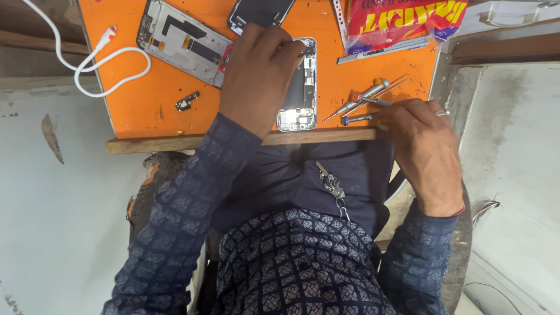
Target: The person disassembles and reassembles two smartphones on an orange workbench. They use a screwdriver to remove screws, detach internal components, and then reattach parts and secure them with screws. The person handles the phones and tools with both hands throughout the process.
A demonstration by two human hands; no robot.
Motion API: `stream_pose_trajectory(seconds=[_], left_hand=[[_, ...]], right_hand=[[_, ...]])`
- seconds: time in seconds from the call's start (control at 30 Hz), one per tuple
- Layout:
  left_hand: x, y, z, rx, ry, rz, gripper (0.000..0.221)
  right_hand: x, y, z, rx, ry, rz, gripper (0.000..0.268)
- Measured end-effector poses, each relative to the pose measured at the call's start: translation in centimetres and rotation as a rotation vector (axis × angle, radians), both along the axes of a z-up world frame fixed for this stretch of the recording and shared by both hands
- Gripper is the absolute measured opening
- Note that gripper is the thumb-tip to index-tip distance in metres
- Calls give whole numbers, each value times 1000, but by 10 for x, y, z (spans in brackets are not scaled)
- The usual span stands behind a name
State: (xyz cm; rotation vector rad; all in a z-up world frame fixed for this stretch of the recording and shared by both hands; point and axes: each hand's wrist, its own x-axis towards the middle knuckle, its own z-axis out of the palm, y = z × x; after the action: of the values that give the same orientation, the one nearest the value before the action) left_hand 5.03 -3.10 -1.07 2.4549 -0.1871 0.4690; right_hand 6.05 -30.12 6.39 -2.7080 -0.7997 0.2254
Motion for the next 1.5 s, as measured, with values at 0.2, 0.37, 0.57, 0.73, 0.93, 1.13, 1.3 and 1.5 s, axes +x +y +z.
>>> stream_pose_trajectory(seconds=[0.2,0.37,0.57,0.73,0.93,1.13,1.3,1.5], left_hand=[[10,-3,-10,47,46,-40,20],[6,-5,-13,-99,99,-26,22],[1,-1,-12,-235,126,-26,25],[-1,-4,-12,-265,124,-20,26],[-1,-6,-8,-291,138,-3,26],[-1,-5,-8,-290,166,4,26],[-1,-6,-8,-292,155,8,25],[-1,-6,-7,-291,160,4,25]], right_hand=[[4,4,-8,-26,-34,32,31],[8,12,-9,-37,27,20,22],[2,16,-2,49,11,48,22],[-6,15,-11,524,110,-157,11],[15,45,-48,1185,256,-402,33],[29,75,-67,1156,193,-225,59],[33,80,-83,1089,208,-191,78],[35,82,-93,1055,210,-187,69]])
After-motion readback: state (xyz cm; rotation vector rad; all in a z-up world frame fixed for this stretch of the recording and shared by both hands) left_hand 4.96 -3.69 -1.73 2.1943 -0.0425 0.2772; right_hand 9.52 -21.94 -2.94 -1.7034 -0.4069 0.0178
